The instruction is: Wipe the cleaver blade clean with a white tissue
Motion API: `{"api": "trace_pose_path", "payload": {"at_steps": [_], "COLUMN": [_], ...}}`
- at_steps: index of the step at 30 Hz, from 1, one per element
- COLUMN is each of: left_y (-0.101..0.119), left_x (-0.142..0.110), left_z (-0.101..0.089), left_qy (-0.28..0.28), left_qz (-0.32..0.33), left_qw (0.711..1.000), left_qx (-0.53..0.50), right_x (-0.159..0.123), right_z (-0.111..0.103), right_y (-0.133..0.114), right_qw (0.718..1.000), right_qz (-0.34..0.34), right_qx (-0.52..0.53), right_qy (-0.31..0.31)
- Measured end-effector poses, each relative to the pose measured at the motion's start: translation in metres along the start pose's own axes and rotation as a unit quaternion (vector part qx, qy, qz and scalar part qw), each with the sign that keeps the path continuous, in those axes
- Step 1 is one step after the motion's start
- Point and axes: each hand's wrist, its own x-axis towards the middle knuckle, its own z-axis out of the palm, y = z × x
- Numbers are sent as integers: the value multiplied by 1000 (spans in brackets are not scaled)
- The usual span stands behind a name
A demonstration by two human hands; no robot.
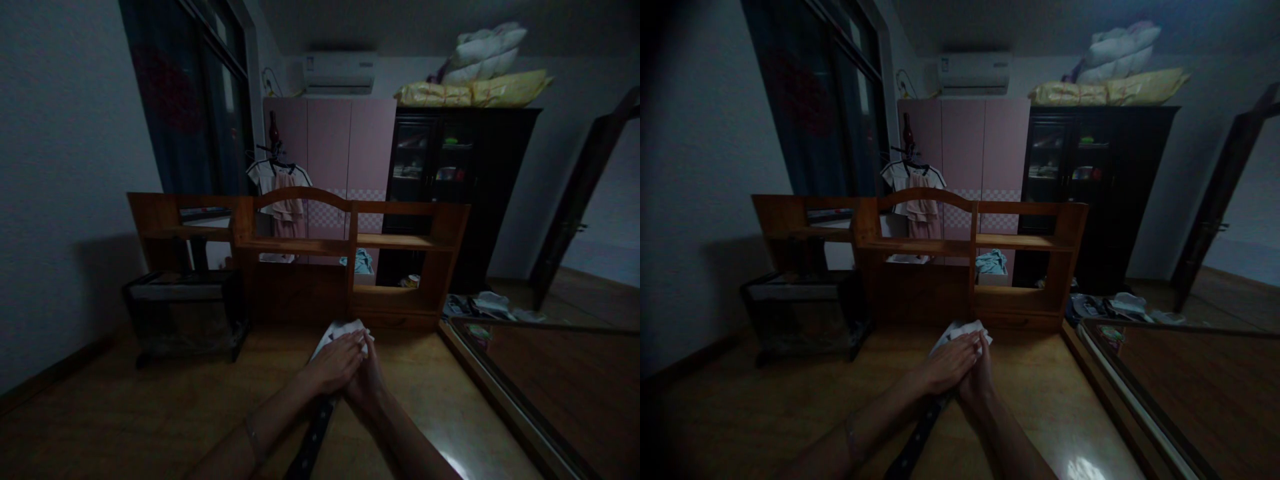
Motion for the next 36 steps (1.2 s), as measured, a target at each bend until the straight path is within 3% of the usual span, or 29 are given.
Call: {"api": "trace_pose_path", "payload": {"at_steps": [7, 15, 25, 31, 36], "left_y": [-5, -25, -2, 3, 2], "left_x": [-9, -36, -79, -91, -94], "left_z": [-17, -26, -43, -55, -59], "left_qy": [-25, -42, -66, -65, -47], "left_qz": [-26, -50, -67, -60, -44], "left_qw": [999, 997, 995, 994, 985], "left_qx": [22, 45, -45, -71, -161], "right_x": [-5, -5, -10, -9, -9], "right_z": [3, 1, 11, 7, 6], "right_y": [0, -1, 1, 1, 0], "right_qw": [999, 997, 993, 992, 992], "right_qz": [31, 57, 71, 77, 72], "right_qx": [-17, -49, -87, -98, -100], "right_qy": [15, -23, -25, -36, -27]}}
